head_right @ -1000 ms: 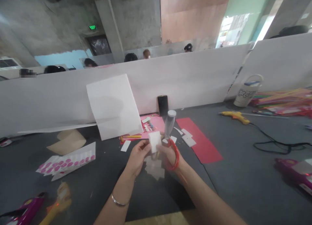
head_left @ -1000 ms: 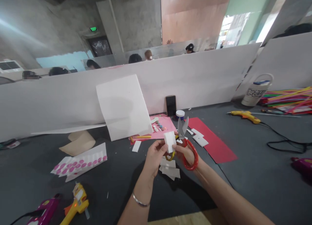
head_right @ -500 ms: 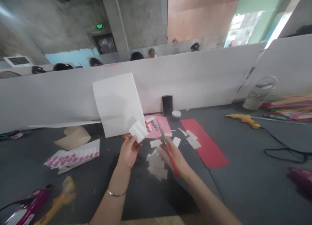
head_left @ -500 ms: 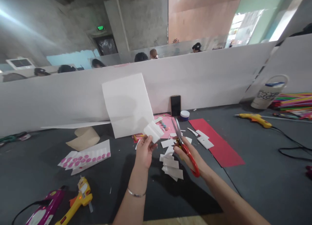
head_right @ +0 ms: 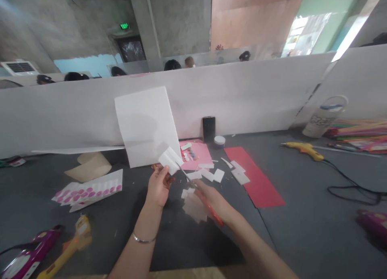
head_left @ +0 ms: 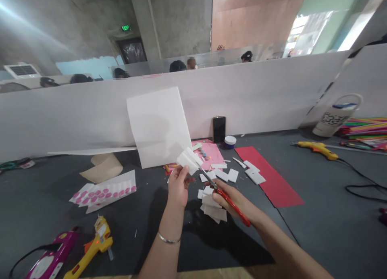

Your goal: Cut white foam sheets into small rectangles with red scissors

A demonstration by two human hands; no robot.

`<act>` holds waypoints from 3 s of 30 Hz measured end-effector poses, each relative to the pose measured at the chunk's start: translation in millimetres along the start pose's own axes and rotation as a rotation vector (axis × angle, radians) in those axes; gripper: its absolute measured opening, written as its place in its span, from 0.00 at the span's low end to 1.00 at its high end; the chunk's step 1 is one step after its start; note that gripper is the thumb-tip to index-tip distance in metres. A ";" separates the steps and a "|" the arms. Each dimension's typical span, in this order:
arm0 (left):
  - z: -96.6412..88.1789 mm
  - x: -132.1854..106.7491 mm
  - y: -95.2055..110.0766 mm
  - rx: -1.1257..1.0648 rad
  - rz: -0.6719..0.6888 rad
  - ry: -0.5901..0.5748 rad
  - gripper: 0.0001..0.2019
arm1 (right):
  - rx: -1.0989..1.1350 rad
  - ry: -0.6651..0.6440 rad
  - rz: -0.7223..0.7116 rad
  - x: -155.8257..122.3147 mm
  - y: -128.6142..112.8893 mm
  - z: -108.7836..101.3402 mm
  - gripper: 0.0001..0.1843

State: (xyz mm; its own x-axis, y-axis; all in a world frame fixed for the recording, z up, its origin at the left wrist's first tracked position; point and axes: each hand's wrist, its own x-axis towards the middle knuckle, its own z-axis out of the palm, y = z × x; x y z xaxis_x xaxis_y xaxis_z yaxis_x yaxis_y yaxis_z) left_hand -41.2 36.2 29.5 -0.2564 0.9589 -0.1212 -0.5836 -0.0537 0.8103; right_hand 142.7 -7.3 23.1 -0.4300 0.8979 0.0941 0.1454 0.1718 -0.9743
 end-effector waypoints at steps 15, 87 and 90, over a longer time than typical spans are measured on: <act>11.9 -13.2 -0.8 0.154 0.004 0.027 0.09 | 0.477 0.247 0.179 9.0 20.1 2.6 0.22; -2.4 -20.6 -26.8 0.158 -0.008 -0.106 0.21 | 0.275 0.441 -0.010 11.0 14.4 -4.7 0.18; -6.2 -15.5 -16.0 0.067 0.055 0.004 0.22 | 0.251 0.230 0.026 3.6 8.7 -5.4 0.17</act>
State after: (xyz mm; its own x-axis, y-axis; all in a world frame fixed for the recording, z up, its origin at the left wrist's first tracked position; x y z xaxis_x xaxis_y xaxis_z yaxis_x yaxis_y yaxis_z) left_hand -32.7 20.4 14.9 -0.2896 0.9540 -0.0771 -0.5160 -0.0878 0.8521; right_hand 147.2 -0.4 16.1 -0.2127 0.9735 0.0844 -0.0827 0.0681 -0.9942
